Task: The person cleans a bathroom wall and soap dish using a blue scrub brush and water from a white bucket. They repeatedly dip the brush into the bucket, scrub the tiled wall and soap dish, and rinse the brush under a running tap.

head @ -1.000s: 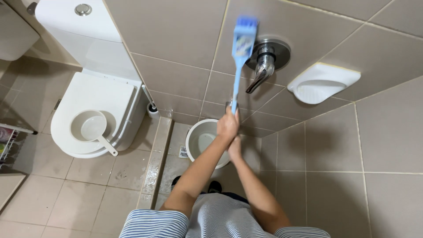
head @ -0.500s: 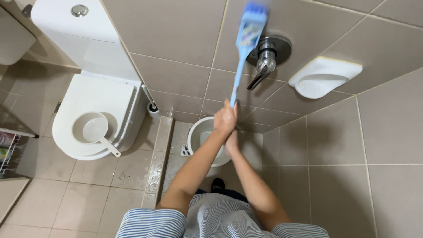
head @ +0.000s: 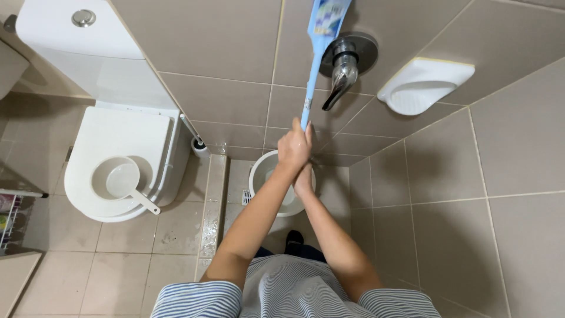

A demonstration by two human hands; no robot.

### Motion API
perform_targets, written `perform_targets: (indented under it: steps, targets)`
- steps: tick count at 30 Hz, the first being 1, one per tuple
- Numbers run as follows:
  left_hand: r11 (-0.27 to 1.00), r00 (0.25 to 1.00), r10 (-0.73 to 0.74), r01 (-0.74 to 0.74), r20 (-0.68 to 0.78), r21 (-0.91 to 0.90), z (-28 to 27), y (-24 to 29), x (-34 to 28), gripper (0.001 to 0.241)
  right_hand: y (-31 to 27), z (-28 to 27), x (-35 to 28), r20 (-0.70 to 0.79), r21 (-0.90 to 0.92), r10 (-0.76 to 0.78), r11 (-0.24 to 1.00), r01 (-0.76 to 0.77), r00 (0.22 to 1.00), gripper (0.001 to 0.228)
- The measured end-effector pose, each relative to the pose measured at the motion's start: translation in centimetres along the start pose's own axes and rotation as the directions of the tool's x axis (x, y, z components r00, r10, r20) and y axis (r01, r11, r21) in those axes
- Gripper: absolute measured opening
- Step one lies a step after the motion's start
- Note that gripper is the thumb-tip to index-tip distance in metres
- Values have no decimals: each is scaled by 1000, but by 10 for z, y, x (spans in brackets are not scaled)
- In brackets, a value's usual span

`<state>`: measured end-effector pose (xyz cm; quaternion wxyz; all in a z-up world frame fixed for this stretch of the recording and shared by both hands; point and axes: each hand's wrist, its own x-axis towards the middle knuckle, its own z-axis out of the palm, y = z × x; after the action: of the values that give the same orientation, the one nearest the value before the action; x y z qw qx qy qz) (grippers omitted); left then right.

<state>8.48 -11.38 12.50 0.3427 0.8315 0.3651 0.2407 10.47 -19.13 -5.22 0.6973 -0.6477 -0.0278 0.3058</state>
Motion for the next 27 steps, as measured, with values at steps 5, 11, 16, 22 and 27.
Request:
perform_targets:
  steps: [5, 11, 16, 22, 27]
  targets:
    - [992, 986, -123, 120, 112, 30, 43, -67, -40, 41, 55, -10, -42, 37, -36, 138, 990, -136, 990, 23]
    - [996, 993, -78, 74, 89, 44, -7, -9, -11, 44, 10, 4, -20, 74, 49, 77, 996, -81, 994, 21]
    - [984, 990, 45, -21, 133, -179, -26, -18, -4, 42, 7, 20, -14, 137, 278, -10, 960, -29, 991, 19]
    - [904, 939, -88, 215, 331, -370, -1, -148, -20, 49, 34, 34, -64, 394, 125, 207, 953, -275, 896, 36]
    - [954, 993, 104, -117, 63, 275, -92, -145, 54, 51, -3, 47, -82, 324, -555, 298, 828, -75, 898, 48]
